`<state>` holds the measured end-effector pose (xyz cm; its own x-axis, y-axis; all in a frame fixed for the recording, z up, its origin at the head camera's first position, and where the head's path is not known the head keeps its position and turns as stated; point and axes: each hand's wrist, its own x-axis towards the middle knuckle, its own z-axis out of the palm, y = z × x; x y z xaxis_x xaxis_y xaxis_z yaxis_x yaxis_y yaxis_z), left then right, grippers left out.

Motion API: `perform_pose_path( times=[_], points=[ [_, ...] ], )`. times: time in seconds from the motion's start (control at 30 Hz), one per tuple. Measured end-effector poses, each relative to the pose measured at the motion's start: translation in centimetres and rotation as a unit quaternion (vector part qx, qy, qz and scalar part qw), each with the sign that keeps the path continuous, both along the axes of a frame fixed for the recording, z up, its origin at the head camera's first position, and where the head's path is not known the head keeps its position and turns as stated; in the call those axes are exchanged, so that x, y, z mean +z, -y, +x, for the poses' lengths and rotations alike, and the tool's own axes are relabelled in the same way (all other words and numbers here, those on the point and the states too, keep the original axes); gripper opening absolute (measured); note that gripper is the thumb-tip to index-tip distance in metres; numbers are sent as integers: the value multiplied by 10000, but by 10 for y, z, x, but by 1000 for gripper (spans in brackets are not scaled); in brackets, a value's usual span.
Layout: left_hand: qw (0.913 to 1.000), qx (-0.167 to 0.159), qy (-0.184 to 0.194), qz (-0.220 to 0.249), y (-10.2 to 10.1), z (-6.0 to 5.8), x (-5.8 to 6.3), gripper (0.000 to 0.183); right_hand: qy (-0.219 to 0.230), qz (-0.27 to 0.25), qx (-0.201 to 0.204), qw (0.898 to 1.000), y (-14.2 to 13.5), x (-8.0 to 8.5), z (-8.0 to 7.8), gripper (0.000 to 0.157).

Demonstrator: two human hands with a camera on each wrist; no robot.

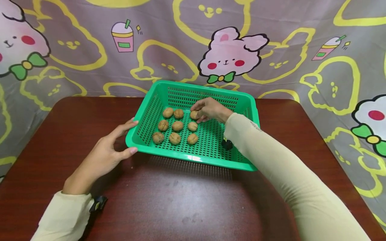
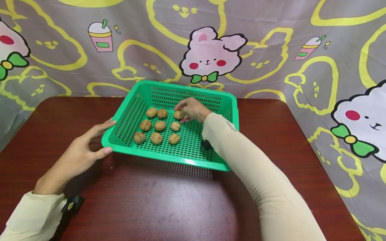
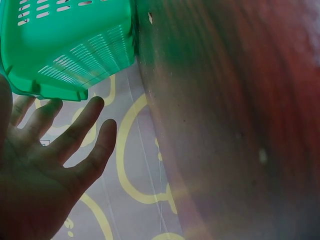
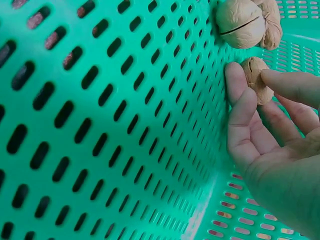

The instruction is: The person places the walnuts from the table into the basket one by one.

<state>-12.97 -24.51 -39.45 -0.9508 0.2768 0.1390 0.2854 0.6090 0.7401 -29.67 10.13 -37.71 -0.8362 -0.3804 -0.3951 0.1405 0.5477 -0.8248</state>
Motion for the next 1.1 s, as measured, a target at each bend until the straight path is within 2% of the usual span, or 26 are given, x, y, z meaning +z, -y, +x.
perform_pose_path(
  times=[0.5,0.73,0.93,1.1],
  points=[
    [9999,-55,-119,-14,0,-4,-4,80,-66,136,-138,9998,-2,1,4,40],
    [9999,8,-127,-87,7,0,-5,81,-397,457,-119,9981,6,11,11,39],
    [9995,12,-11,-327,14,1,-3,83,-341,694,-42,9970,0,39,16,45],
    [9960,32,50,-897,13,2,3,83,-748,937,154,9927,-23,76,40,45]
  ],
)
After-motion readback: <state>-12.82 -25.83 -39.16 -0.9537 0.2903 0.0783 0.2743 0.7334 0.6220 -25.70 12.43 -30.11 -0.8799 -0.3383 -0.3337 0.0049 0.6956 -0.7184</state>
